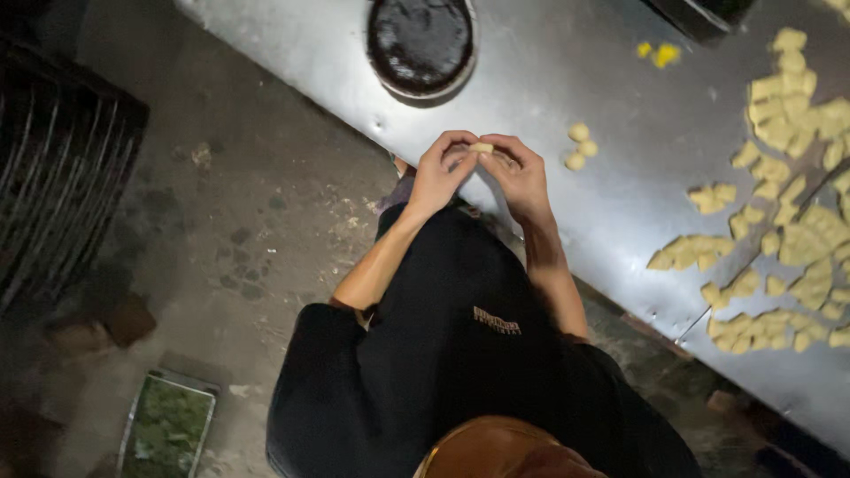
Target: The person picks up small portions of dough, fills them with a dark paste from a bowl, rolls them into balls, and places them onto a baking tray.
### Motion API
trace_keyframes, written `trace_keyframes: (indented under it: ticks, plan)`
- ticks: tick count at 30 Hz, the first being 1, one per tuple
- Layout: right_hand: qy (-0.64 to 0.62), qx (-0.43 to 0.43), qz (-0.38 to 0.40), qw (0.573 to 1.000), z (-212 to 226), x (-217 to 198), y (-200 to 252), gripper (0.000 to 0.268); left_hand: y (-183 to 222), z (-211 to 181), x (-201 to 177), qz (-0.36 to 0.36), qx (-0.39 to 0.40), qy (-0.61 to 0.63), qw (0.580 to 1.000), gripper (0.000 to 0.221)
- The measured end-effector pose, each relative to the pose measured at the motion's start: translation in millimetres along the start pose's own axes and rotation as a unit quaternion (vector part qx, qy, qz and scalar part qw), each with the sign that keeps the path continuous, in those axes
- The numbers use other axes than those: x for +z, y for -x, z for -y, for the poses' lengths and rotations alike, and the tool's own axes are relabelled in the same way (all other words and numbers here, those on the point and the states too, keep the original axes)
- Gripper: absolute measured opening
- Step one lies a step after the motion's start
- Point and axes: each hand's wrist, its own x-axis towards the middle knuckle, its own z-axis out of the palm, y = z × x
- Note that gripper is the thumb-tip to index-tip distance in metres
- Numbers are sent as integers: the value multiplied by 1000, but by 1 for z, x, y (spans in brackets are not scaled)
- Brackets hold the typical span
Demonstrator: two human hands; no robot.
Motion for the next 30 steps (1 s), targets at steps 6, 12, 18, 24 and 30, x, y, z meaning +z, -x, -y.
trace_keyframes:
  ticks: [6, 12, 18, 24, 30]
  plan:
    - [-288, 192, 60, 936, 11, 30, -59, 31, -13, -33, -41, -115, 11, -86, 990, 20]
    - [-16, 177, 153, 972, 31, 54, -133, 24, -12, -45, -89, -171, 56, -216, 960, 17]
    - [452, -221, 246, 828, 24, 66, -191, 27, -36, 6, -120, -195, -13, -4, 981, 31]
    - [447, -105, 270, 846, 2, 61, -210, 33, -45, -5, -120, -181, -27, 31, 983, 38]
    - [-6, 233, 186, 955, 30, 24, -172, 17, -46, -84, -86, -174, 146, -292, 929, 39]
